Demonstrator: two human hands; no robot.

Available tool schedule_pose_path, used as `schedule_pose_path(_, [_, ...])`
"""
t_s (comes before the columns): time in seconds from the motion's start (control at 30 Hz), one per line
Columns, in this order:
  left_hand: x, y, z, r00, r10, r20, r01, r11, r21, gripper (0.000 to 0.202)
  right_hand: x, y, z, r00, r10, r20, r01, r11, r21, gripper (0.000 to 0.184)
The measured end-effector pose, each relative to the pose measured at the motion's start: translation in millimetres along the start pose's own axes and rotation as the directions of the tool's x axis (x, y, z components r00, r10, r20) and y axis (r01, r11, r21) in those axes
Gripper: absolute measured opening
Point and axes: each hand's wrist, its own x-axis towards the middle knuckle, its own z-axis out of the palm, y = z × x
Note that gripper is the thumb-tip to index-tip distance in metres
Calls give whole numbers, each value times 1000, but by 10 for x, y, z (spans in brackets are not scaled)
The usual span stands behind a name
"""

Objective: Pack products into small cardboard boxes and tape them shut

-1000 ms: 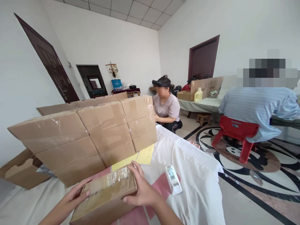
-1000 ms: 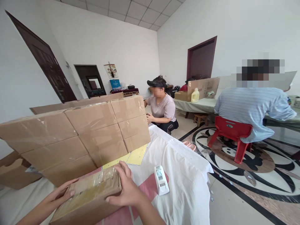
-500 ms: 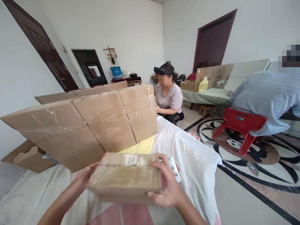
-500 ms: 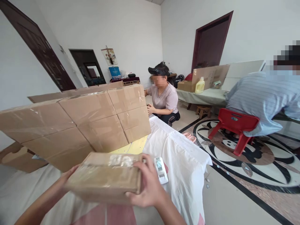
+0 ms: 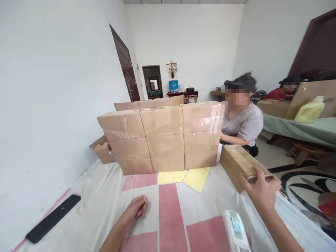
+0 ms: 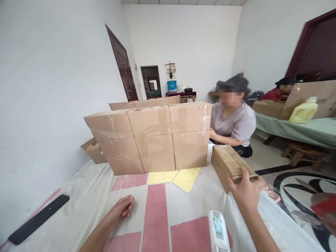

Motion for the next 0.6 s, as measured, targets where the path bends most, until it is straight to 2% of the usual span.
schedule_pose_path(0.07, [28,-47,40,999,-3,-32,5,998,64,53,56,-128,170,999,40,15,-40,999,-29,80])
schedule_pose_path(0.13, [34,-125,116,994,23,-109,-1,982,191,57,86,-259,281,999,39,1,-39,999,-36,80])
schedule_pose_path(0.2, [15,-212,223,965,149,-215,-58,923,380,56,103,-335,324,999,37,-15,-38,998,-42,82])
schedule_pose_path(0.23, [-1,-247,281,944,233,-232,-92,864,495,54,114,-342,317,998,51,-20,-52,997,-52,84])
schedule_pose_path(0.3, [-37,-275,385,922,347,-173,-133,701,701,44,141,-295,243,996,84,-28,-86,993,-76,91])
schedule_pose_path(0.37, [-68,-244,451,940,336,-61,-149,564,812,34,151,-216,102,996,72,-59,-76,994,-73,91])
schedule_pose_path(0.43, [-92,-179,473,953,302,0,-167,525,834,29,105,-209,-63,995,-51,-90,48,998,-33,75])
schedule_pose_path(0.5, [-121,-125,472,954,300,14,-186,555,811,30,-24,-394,-167,964,-243,-106,245,969,3,54])
schedule_pose_path(0.53, [-142,-112,470,952,306,13,-198,581,790,30,-123,-583,-168,933,-348,-87,351,936,27,46])
schedule_pose_path(0.6, [-205,-114,466,947,321,-2,-215,639,738,30,-398,-1146,-41,841,-541,25,535,836,125,36])
